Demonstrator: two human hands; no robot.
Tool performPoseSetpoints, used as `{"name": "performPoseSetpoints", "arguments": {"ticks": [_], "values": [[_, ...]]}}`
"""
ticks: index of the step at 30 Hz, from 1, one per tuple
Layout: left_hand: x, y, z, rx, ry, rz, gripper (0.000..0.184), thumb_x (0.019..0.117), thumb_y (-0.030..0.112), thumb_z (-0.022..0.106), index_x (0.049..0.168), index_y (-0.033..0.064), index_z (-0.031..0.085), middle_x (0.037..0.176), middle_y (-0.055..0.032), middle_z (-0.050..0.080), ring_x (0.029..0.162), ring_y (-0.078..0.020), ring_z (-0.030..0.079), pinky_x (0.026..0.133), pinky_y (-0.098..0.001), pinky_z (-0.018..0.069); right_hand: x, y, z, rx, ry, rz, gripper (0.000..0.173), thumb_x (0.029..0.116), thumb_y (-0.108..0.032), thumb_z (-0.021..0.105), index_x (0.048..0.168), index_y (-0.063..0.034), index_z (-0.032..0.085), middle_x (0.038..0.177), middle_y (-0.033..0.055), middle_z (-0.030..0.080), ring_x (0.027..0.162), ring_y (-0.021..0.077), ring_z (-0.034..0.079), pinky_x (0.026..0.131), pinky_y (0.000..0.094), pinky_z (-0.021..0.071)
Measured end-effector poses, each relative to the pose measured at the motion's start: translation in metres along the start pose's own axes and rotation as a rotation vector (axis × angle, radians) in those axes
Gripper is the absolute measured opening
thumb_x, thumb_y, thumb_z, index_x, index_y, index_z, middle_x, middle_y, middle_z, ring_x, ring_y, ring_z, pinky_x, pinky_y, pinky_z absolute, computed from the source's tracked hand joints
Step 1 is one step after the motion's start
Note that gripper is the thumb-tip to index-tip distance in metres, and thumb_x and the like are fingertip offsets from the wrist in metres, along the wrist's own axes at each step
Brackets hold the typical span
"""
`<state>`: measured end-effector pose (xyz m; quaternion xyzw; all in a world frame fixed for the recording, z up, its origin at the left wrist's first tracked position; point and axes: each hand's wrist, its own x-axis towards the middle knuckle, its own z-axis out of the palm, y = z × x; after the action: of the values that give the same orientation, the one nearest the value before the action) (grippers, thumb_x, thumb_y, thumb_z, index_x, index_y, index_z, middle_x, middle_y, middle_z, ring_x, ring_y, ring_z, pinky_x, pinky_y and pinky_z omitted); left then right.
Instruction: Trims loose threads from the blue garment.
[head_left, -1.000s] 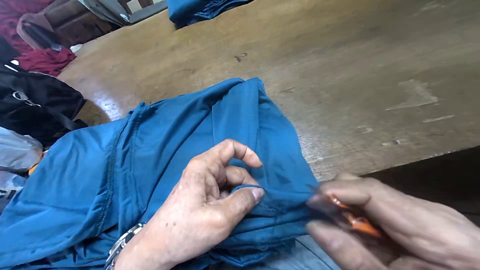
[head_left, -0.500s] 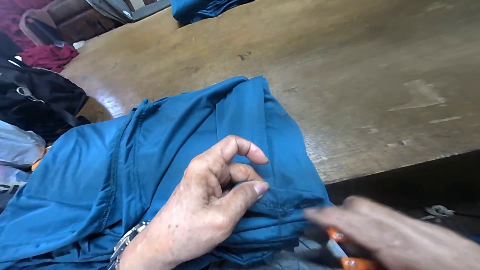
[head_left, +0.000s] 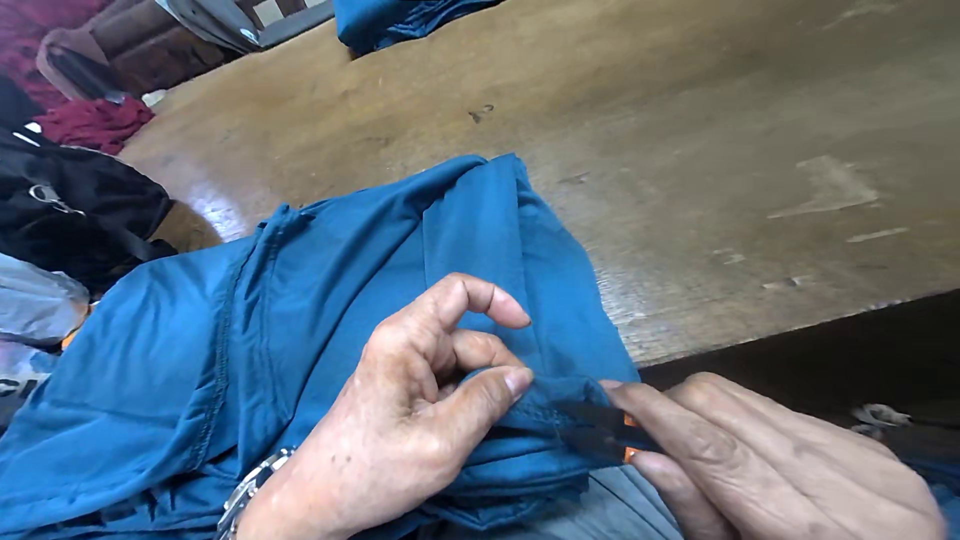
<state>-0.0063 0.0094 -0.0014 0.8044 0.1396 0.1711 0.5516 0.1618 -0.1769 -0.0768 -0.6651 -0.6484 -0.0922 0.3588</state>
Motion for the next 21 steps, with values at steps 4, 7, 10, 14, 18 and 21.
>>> {"name": "performPoseSetpoints", "arguments": {"ticks": [4,7,10,14,18,21], "values": [[0.0002,-0.0005,0.0021,-0.038,-0.002,0.019,0.032,0.0922,-0.005,0.063,0.122,0.0036,0.056,0.077,-0.0042,0.07,0.06,-0.0082,0.063,0.052,-0.0172,0.0518,0.0026,-0.0024,0.0033,-0.012,0.027,0.005,0.039,0.1094,-0.032,0.042,0.118,-0.0064,0.07,0.079,0.0091,0.062,0.067,0.0214,0.057,0.054,0.0348,0.0402],[0.0,-0.0006,0.0014,-0.04,-0.007,0.006,0.032,0.0929,-0.005,0.063,0.123,0.0043,0.056,0.078,-0.0043,0.07,0.061,-0.0088,0.064,0.052,-0.0175,0.0518,0.0027,-0.0021,0.004,-0.01,0.037,0.002,0.037,0.1091,-0.031,0.044,0.114,-0.0062,0.071,0.078,0.0088,0.062,0.067,0.0212,0.057,0.055,0.0347,0.0417],[0.0002,0.0014,0.0047,-0.045,0.024,-0.002,0.032,0.0922,-0.003,0.064,0.122,0.0045,0.056,0.076,-0.002,0.069,0.059,-0.006,0.062,0.053,-0.0162,0.0514,0.0023,-0.0018,0.0037,-0.014,0.041,0.001,0.036,0.1086,-0.031,0.046,0.115,-0.0067,0.071,0.078,0.0087,0.062,0.067,0.0211,0.056,0.055,0.0345,0.041],[-0.0011,0.0057,0.0085,-0.017,0.065,-0.01,0.027,0.0893,0.0,0.064,0.115,0.005,0.059,0.071,0.0039,0.065,0.057,0.0011,0.059,0.056,-0.0133,0.0522,0.0032,-0.0028,0.0034,-0.031,0.043,-0.007,0.036,0.109,-0.032,0.045,0.116,-0.0065,0.07,0.077,0.0095,0.061,0.066,0.0219,0.056,0.054,0.035,0.0403],[-0.0075,0.0072,0.0051,0.08,0.032,-0.006,0.003,0.0922,0.005,0.067,0.093,0.0073,0.069,0.07,0.0076,0.064,0.063,0.004,0.059,0.061,-0.011,0.0513,0.0047,-0.0047,0.0037,-0.032,0.034,0.004,0.036,0.1088,-0.031,0.045,0.115,-0.0063,0.071,0.076,0.0093,0.06,0.065,0.0217,0.055,0.054,0.0346,0.0395],[-0.001,0.003,0.0074,-0.054,0.061,-0.048,0.034,0.0899,-0.002,0.063,0.123,0.0041,0.057,0.07,-0.0013,0.067,0.056,-0.0043,0.06,0.052,-0.0157,0.0506,0.0052,-0.0058,0.005,-0.033,0.038,0.01,0.033,0.1082,-0.029,0.047,0.109,-0.0069,0.071,0.074,0.0085,0.061,0.065,0.0215,0.056,0.054,0.0347,0.0396]]}}
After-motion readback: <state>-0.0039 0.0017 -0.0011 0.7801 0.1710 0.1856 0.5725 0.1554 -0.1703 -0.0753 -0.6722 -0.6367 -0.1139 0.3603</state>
